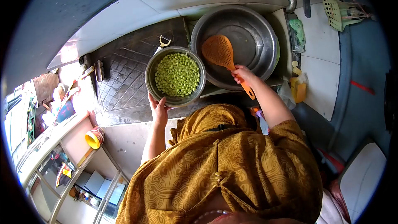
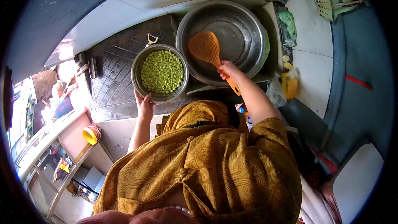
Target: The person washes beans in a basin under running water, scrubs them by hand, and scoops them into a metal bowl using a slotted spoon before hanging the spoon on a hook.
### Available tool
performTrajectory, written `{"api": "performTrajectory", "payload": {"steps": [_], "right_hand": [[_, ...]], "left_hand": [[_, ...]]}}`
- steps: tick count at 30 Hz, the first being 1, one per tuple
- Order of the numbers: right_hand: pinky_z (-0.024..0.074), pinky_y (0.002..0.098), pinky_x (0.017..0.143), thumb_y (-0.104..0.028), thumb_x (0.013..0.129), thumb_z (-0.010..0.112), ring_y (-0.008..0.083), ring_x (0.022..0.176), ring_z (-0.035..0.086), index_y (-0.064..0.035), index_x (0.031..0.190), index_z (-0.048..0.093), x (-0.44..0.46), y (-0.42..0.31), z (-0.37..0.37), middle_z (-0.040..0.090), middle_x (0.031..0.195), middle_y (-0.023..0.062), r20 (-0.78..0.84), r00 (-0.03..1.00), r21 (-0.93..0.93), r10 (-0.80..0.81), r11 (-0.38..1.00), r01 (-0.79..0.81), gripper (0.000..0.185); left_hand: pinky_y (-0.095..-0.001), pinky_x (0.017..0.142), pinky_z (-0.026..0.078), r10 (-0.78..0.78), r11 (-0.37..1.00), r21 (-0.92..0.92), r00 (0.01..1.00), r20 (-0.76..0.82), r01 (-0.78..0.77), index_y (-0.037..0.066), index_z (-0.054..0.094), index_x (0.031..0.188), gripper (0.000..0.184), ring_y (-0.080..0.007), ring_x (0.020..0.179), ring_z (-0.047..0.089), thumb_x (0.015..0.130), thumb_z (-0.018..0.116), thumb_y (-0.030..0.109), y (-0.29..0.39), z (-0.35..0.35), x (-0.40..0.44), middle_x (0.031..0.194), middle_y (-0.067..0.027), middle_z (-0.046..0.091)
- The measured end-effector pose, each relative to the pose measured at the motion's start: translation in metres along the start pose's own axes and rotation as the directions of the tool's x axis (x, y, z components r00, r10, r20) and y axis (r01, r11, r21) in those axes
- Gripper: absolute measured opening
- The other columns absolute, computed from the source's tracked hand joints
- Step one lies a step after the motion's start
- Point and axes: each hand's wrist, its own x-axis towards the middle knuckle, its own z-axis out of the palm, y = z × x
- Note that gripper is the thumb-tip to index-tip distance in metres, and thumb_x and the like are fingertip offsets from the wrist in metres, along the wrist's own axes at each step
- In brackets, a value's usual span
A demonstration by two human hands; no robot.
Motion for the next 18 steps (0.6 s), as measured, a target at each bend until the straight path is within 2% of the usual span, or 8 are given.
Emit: {"api": "performTrajectory", "payload": {"steps": [1,5,9,11,13,16,17,18], "right_hand": [[0.0351,0.0211,0.041,-0.009,0.089,0.05,0.0089,0.051,0.046,-0.0073,0.105,0.058,0.003,-0.002,0.001,0.051,0.07,0.0007,0.043,0.999,0.082,-0.019,0.997,0.016,0.018],[0.0325,0.0188,0.042,-0.012,0.092,0.049,0.0064,0.054,0.044,-0.0077,0.112,0.056,0.001,-0.014,-0.005,0.049,0.072,-0.0009,0.086,0.994,0.074,-0.066,0.995,0.06,0.022],[0.0324,0.0184,0.045,-0.014,0.092,0.053,0.0068,0.055,0.045,-0.0076,0.115,0.055,-0.028,-0.03,-0.011,0.05,0.075,-0.0007,0.034,0.988,0.107,-0.149,0.984,0.145,0.024],[0.035,0.0204,0.045,-0.017,0.092,0.055,0.0076,0.053,0.047,-0.0084,0.106,0.057,-0.044,-0.036,-0.022,0.051,0.072,-0.0008,0.013,0.976,0.138,-0.217,0.967,0.213,0.017],[0.0342,0.0205,0.041,-0.016,0.093,0.054,0.0073,0.05,0.046,-0.0099,0.105,0.058,-0.051,-0.038,-0.042,0.051,0.071,-0.0012,-0.152,0.953,0.004,-0.263,0.964,0.266,0.015],[0.0321,0.0207,0.037,-0.018,0.093,0.053,0.0057,0.044,0.043,-0.0107,0.109,0.059,-0.056,-0.035,-0.074,0.05,0.067,-0.0014,-0.391,0.839,-0.292,-0.377,0.916,0.275,0.019],[0.0458,0.0301,0.046,-0.02,0.091,0.054,0.0171,0.055,0.058,-0.0097,0.114,0.059,-0.055,-0.034,-0.087,0.062,0.077,0.0068,-0.498,0.785,-0.443,-0.368,0.887,0.134,0.026],[0.0487,0.0355,0.058,-0.021,0.09,0.053,0.0243,0.07,0.062,-0.0097,0.116,0.059,-0.056,-0.028,-0.092,0.064,0.087,0.0114,-0.509,0.652,-0.712,-0.561,0.701,0.047,0.029]], "left_hand": [[-0.0356,0.062,0.061,0.008,1.0,-0.011,1.0,0.01,-0.007,0.022,0.015,0.145,0.072,-0.0268,0.099,0.062,0.087,0.046,-0.006,0.0,0.002,-0.001,0.128,-0.0133,0.047],[-0.0353,0.061,0.061,0.025,0.999,-0.021,0.999,0.023,-0.025,0.022,0.017,0.143,0.07,-0.026,0.097,0.063,0.086,0.047,-0.006,-0.001,0.004,0.001,0.127,-0.0136,0.047],[-0.0344,0.061,0.061,0.007,1.0,0.005,0.998,0.056,-0.007,0.022,0.019,0.143,0.069,-0.0253,0.095,0.063,0.086,0.046,-0.006,0.004,0.009,0.002,0.127,-0.0132,0.047],[-0.0339,0.061,0.061,-0.016,0.999,0.036,0.998,0.053,0.015,0.022,0.019,0.143,0.069,-0.025,0.095,0.064,0.086,0.046,-0.006,0.006,0.012,0.002,0.127,-0.013,0.047],[-0.0341,0.061,0.061,-0.017,0.999,0.041,0.998,0.054,0.015,0.022,0.019,0.143,0.069,-0.0254,0.095,0.064,0.086,0.046,-0.006,0.005,0.011,0.004,0.127,-0.0131,0.047],[-0.0339,0.06,0.062,-0.009,0.999,0.05,0.999,0.035,0.007,0.021,0.019,0.142,0.067,-0.0262,0.096,0.064,0.086,0.045,-0.005,0.004,0.013,0.004,0.127,-0.0133,0.047],[-0.0338,0.06,0.062,-0.005,0.998,0.055,1.0,0.026,0.004,0.02,0.019,0.142,0.067,-0.0265,0.096,0.064,0.086,0.045,-0.005,0.005,0.013,0.003,0.126,-0.0134,0.047],[-0.0341,0.06,0.062,-0.002,0.998,0.056,1.0,0.024,0.001,0.02,0.019,0.142,0.067,-0.0267,0.096,0.064,0.086,0.045,-0.005,0.004,0.013,0.003,0.126,-0.0135,0.047]]}}
